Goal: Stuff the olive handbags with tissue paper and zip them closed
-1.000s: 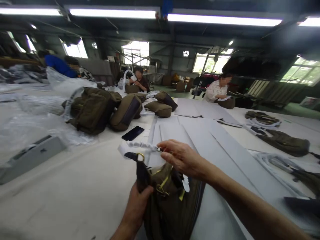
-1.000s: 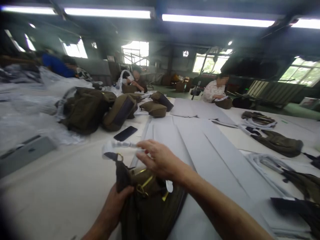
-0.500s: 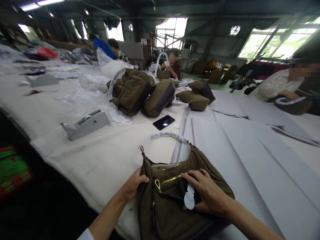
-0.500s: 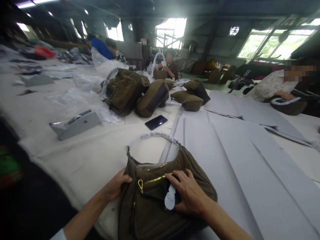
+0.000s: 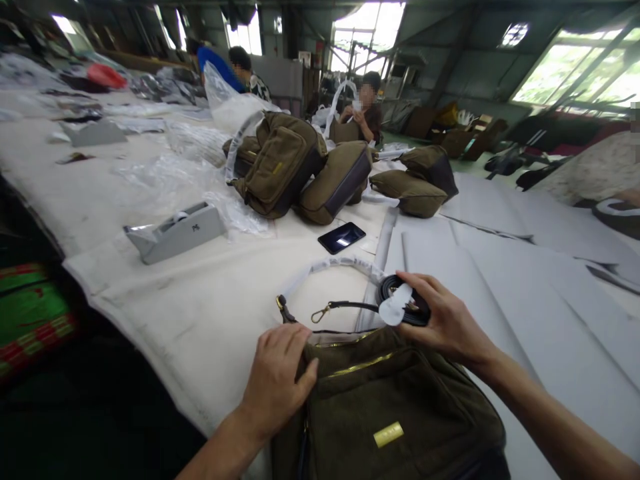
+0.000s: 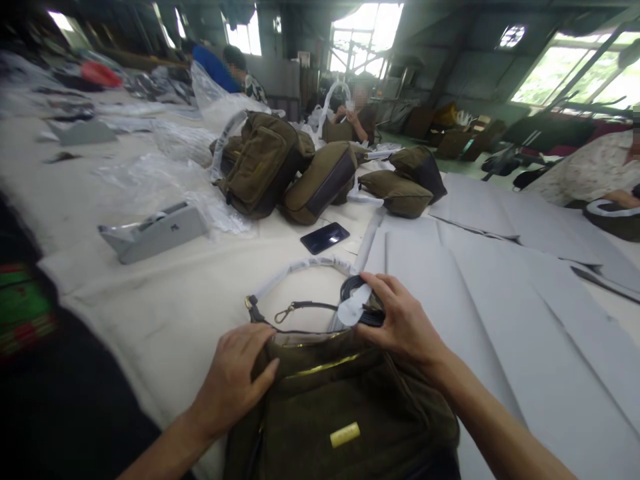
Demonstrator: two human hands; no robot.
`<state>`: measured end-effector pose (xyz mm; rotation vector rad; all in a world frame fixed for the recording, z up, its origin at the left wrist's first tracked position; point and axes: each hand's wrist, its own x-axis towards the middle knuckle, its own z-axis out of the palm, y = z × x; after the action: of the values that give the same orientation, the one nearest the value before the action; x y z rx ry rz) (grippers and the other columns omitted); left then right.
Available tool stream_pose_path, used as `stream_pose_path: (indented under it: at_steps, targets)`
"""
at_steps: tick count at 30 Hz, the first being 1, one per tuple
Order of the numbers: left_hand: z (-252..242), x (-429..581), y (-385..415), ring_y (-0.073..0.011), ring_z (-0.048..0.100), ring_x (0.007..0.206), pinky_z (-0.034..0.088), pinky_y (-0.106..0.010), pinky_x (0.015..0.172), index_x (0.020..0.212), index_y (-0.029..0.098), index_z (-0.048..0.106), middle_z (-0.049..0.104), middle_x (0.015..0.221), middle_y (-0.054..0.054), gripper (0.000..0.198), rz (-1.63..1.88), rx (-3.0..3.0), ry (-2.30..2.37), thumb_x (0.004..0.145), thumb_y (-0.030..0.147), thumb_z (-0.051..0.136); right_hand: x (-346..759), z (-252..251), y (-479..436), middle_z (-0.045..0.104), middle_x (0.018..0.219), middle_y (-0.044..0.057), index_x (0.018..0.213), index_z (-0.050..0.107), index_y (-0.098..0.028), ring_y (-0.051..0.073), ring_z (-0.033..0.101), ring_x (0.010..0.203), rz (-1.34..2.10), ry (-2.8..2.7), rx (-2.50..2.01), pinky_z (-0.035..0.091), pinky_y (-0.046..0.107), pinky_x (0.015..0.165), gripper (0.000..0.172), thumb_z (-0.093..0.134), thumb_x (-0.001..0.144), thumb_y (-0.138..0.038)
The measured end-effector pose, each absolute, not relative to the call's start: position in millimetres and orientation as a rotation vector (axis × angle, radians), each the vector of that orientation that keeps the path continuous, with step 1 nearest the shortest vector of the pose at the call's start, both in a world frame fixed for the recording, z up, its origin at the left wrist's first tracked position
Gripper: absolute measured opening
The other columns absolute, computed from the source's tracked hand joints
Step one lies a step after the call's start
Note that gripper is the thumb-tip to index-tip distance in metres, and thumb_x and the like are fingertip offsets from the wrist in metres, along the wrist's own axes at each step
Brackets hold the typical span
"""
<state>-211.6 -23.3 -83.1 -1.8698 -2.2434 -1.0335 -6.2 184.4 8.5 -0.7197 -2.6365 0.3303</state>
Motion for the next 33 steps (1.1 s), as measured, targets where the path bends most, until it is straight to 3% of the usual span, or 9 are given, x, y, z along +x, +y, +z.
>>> stream_pose_path:
  at_steps: [4,7,12,17,19,22,26,29,33]
  targets:
    - [-77,-214,-11,-0.0287,0.055,0.088,0.026,-0.064,0.099,0.083,0.016,0.058,0.061,0.082,-0.009,0.026,-0.642,-2.235,-2.135,0.074,0.039,0.066,-55,-11,204,0.052,0.117,0.012,0.130,0.045,-0.015,0.024,0.054,0.105,0.431,-2.677,-0.629,0.046,0.036,0.091,0.068,0.066,0.069,-0.036]
    - [-82,-224,-18,-0.0184,0.050,0.070,0.043,-0.048,0.089,0.072,0.016,0.052,0.053,0.067,-0.003,0.017,-0.844,-2.299,-1.749,0.077,0.027,0.064,-82,-32,214,0.052,0.116,0.013,0.129,0.047,-0.013,0.025,0.053,0.104,0.495,-2.758,-0.615,0.044,0.037,0.093,0.069,0.068,0.068,-0.036]
    - [-79,-234,-44,-0.0139,0.046,0.065,0.045,-0.039,0.085,0.071,0.015,0.050,0.048,0.058,0.001,0.021,-1.057,-2.359,-1.407,0.075,0.021,0.069,-111,-65,208,0.050,0.119,0.015,0.130,0.047,-0.014,0.028,0.051,0.106,0.583,-3.014,-0.423,0.046,0.040,0.088,0.076,0.074,0.063,-0.039]
    - [-49,-262,-33,-0.0175,0.045,0.068,0.046,-0.042,0.076,0.065,0.016,0.050,0.046,0.059,-0.003,0.040,-1.088,-2.426,-1.406,0.092,0.042,0.038,-124,-65,181,0.053,0.122,0.014,0.136,0.042,-0.018,0.027,0.053,0.106,0.945,-3.157,-0.236,0.045,0.038,0.087,0.079,0.072,0.068,-0.044]
    - [-40,-293,-15,-0.0197,0.044,0.071,0.044,-0.043,0.076,0.062,0.017,0.051,0.046,0.061,-0.005,0.048,-0.934,-2.442,-1.422,0.093,0.045,0.028,-119,-51,176,0.057,0.120,0.011,0.139,0.036,-0.020,0.023,0.057,0.103,1.238,-3.132,-0.235,0.044,0.034,0.089,0.069,0.057,0.081,-0.051]
    - [-38,-351,19,-0.0195,0.042,0.070,0.040,-0.039,0.074,0.060,0.018,0.051,0.047,0.063,-0.005,0.044,-0.514,-2.404,-1.447,0.092,0.044,0.035,-103,-29,174,0.065,0.101,0.011,0.125,0.053,-0.019,0.021,0.062,0.089,1.226,-3.152,-0.459,0.045,0.033,0.079,0.054,0.028,0.093,-0.055]
    - [-54,-382,54,-0.0183,0.046,0.072,0.034,-0.039,0.083,0.067,0.018,0.055,0.054,0.067,-0.003,0.032,-0.150,-2.380,-1.524,0.091,0.035,0.043,-88,-35,157,0.066,0.087,0.010,0.094,0.060,-0.015,0.021,0.061,0.078,0.909,-3.212,-0.325,0.043,0.028,0.067,0.035,0.049,0.086,-0.047]
    - [-70,-344,56,-0.0180,0.047,0.074,0.031,-0.041,0.088,0.071,0.018,0.056,0.055,0.069,-0.003,0.034,-0.187,-2.511,-1.604,0.093,0.035,0.039,-97,-64,129,0.066,0.084,0.007,0.092,0.058,-0.016,0.019,0.061,0.076,0.770,-3.066,-0.513,0.040,0.026,0.064,0.017,0.054,0.083,-0.029]
    - [-90,-292,26,-0.0180,0.044,0.071,0.033,-0.034,0.071,0.067,0.016,0.052,0.051,0.068,-0.004,0.031,-0.458,-2.433,-1.736,0.093,0.025,0.040,-114,-88,99,0.065,0.080,0.004,0.086,0.058,-0.017,0.016,0.058,0.074,0.851,-2.734,-0.663,0.042,0.025,0.064,0.015,0.051,0.085,-0.031]
